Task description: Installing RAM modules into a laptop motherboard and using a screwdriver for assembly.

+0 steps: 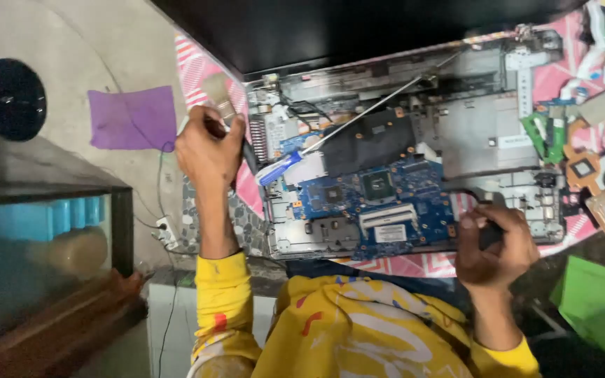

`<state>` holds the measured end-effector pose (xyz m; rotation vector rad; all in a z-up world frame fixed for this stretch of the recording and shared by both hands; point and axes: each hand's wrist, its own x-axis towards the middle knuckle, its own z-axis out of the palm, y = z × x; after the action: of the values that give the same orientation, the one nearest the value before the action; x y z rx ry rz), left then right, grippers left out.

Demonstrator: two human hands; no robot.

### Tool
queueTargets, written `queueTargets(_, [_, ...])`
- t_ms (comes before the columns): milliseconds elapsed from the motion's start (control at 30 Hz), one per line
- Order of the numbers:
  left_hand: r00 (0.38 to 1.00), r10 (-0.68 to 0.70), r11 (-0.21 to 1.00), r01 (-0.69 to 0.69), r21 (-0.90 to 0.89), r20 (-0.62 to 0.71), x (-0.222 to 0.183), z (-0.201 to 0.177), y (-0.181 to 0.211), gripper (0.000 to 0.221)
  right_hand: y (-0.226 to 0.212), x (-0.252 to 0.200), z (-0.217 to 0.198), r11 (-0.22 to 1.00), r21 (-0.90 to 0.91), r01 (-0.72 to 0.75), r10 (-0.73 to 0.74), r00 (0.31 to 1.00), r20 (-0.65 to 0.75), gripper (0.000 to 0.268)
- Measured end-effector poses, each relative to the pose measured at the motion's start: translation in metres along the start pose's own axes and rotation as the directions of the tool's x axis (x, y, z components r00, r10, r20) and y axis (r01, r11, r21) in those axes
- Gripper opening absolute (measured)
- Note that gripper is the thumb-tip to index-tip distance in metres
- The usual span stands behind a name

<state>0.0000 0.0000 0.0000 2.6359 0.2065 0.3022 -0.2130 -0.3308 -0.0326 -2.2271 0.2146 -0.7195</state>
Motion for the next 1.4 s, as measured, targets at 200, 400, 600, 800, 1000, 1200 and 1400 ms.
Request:
queueTargets(200, [0.984,-0.099,0.963,0.056,-0.265,-0.151,0.005,0.029,-0.051,0.030,0.024,0.002,0.010,0.982,0.105,0.157,-0.132,0.969,-0.207,0.018])
queueTargets(400, [0.991,-0.121,0.581,0.112,-0.806,0.050,-0.076,-0.027,-0.048,0.014,-0.008,0.005,-0.031,0.978,0.085,-0.189,0.183,0.981,0.071,0.016])
queueTargets(600, [0.991,0.015,0.485,0.106,-0.868,0.129,-0.113,-0.024,-0.022,0.015,0.008,0.075,-0.053,0.921,-0.378,0.094,-0.047,0.990,0.132,0.021])
queueTargets(800, [0.977,0.208,0.731,-0.126,-0.671,0.043,-0.107,-0.015,-0.017,0.017,0.043,0.097,-0.055,0.856,-0.505,0.106,0.026,0.969,0.246,0.033])
queueTargets(1000, [0.942,0.335,0.897,-0.326,-0.299,-0.024,-0.067,-0.038,-0.007,0.022,0.057,0.080,-0.053,0.849,-0.496,0.180,-0.079,0.973,0.218,0.018])
queueTargets(1200, [0.975,0.220,0.972,-0.216,-0.088,0.034,-0.011,-0.022,-0.023,0.019,0.055,0.066,-0.062,0.981,-0.172,-0.089,0.111,0.986,0.123,0.017])
queueTargets(1400, [0.943,0.332,0.935,-0.324,-0.143,0.036,-0.011,-0.008,-0.006,0.028,0.060,0.052,-0.068,0.974,0.067,-0.215,0.217,0.976,-0.018,0.015])
